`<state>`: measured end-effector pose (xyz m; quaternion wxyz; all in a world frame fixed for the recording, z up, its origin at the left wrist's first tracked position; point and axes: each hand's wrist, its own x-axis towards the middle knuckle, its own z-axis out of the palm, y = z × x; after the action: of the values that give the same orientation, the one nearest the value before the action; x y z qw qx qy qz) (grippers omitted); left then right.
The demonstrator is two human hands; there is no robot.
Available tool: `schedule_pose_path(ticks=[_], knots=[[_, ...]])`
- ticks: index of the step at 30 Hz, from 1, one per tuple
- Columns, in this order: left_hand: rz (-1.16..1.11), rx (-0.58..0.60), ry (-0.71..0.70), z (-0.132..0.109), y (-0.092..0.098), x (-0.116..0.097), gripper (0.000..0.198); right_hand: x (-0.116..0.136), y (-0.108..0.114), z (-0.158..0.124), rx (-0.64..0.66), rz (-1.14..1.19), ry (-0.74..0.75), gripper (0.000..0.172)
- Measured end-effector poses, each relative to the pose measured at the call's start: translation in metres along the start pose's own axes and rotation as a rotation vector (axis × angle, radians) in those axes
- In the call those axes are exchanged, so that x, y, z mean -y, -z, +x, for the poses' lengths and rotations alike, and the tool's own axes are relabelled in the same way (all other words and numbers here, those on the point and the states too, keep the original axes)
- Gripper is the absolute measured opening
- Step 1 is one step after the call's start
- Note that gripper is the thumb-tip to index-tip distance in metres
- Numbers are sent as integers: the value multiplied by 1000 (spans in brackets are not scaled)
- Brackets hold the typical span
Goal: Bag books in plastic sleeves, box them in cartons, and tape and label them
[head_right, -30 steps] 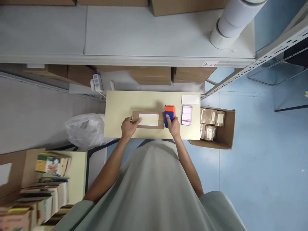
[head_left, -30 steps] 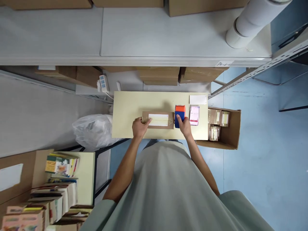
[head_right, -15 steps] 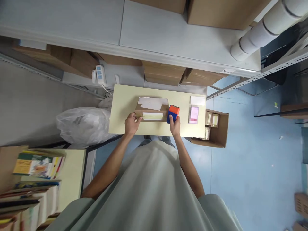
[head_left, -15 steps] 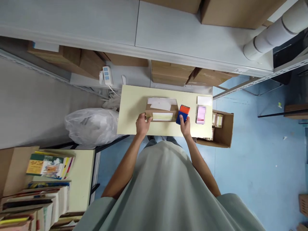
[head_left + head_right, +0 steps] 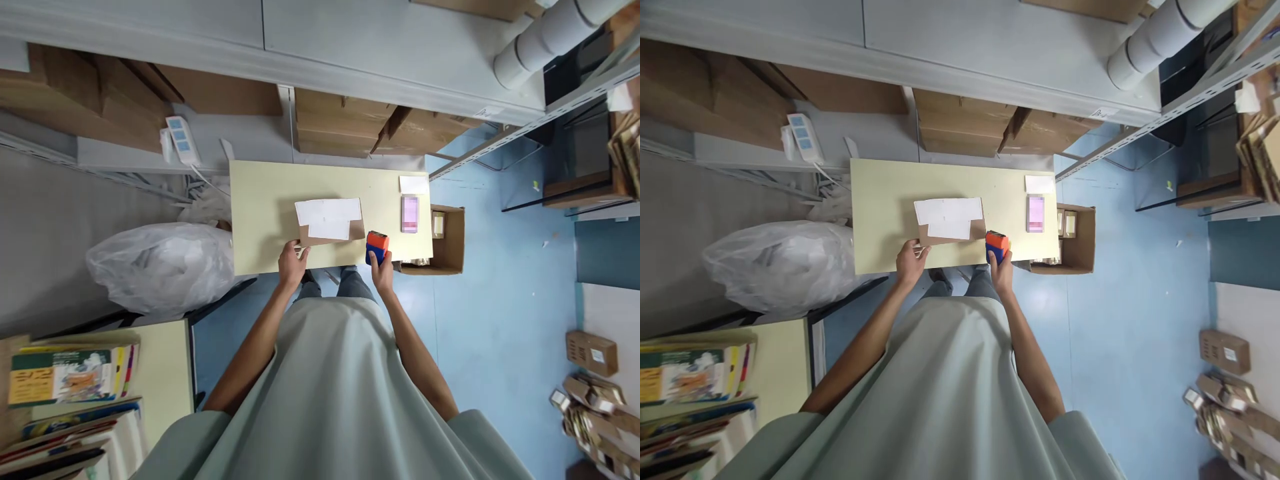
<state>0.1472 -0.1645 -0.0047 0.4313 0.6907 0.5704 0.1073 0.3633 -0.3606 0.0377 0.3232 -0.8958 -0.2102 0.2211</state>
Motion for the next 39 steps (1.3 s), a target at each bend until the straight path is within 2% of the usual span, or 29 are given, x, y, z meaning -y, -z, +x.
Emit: schedule_pose_path(ticks=[3,6,10,13,15,17,22,28,32,39], knots=[[-4,13,-49,-4,-3,7,30,-17,7,-16,51,-136,68,68],[-13,-33,-88,-9,0,14,39,-33,12,-20,101,-275,193,80],[-14,-157,-75,-14,4,23,42,-52,21,-6,180,-431,376,75],[9,-292,-69,-20,2,20,45,-63,32,16,251,-541,502,65],[33,-369,-102,-25,-3,6,51,-68,40,33,302,-624,575,59],[58,-397,-151,-30,-11,-15,59,-71,49,50,349,-715,644,54],[104,-340,-235,-41,-41,-74,72,-76,66,89,457,-806,848,47],[173,-299,-292,-46,-77,-106,76,-71,80,118,580,-916,976,48],[199,-257,-366,-26,-82,-120,77,-58,80,130,600,-961,1009,53],[298,-127,-532,48,-82,-127,79,-36,58,143,593,-1012,1020,59]])
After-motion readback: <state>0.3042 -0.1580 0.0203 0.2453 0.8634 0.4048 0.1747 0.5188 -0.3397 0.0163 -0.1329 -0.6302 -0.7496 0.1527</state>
